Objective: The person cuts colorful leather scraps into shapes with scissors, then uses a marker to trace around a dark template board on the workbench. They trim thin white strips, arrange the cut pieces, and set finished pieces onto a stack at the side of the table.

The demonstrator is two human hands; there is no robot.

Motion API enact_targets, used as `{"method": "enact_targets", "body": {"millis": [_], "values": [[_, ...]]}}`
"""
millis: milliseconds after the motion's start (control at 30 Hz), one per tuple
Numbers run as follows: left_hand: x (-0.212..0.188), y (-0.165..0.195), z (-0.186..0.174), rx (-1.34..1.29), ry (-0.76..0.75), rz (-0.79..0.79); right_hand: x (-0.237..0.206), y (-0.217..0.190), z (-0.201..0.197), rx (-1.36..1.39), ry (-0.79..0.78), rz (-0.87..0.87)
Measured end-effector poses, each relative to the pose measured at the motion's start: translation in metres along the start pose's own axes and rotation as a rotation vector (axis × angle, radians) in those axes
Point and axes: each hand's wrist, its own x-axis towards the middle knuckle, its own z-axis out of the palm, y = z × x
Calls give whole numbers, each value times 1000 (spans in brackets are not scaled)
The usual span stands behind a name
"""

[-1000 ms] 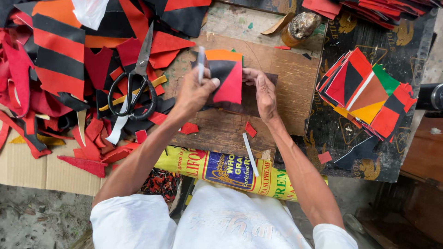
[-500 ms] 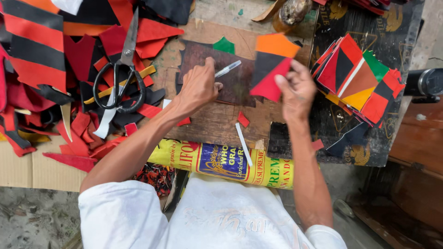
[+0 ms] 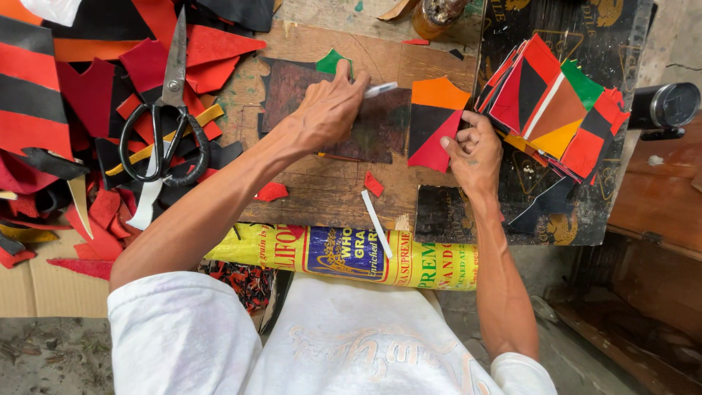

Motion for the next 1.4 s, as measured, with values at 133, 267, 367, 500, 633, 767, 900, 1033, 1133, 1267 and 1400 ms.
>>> {"method": "enact_targets", "body": {"millis": [133,267,367,500,633,767,900,1033,1133,1267,1400], "values": [[5,0,-2,-71,-6,-11,0,-2,-4,-21,-11,-1],[-1,0,-8,-114,51,21,4,-7,-5,-47,-7,-11],[-14,-5,-14,-189,142,156,1,-14,-6,16,-21,72],[-22,-8,-17,-208,133,158,-1,-29,1,-59,-25,50],[-22,-7,-18,-212,137,165,2,-39,15,-35,-74,67],[-23,-7,-18,-223,119,158,6,-38,19,23,-107,53],[-24,-9,-18,-269,138,148,6,-30,12,44,-82,0],[-24,-12,-17,-288,129,140,2,-25,12,24,-69,-20],[-27,-14,-15,-301,151,166,1,-24,13,67,-74,4],[-30,-18,-12,-357,177,191,0,-28,16,92,-79,8],[-30,-19,-9,-342,193,215,1,-35,23,49,-84,5]]}}
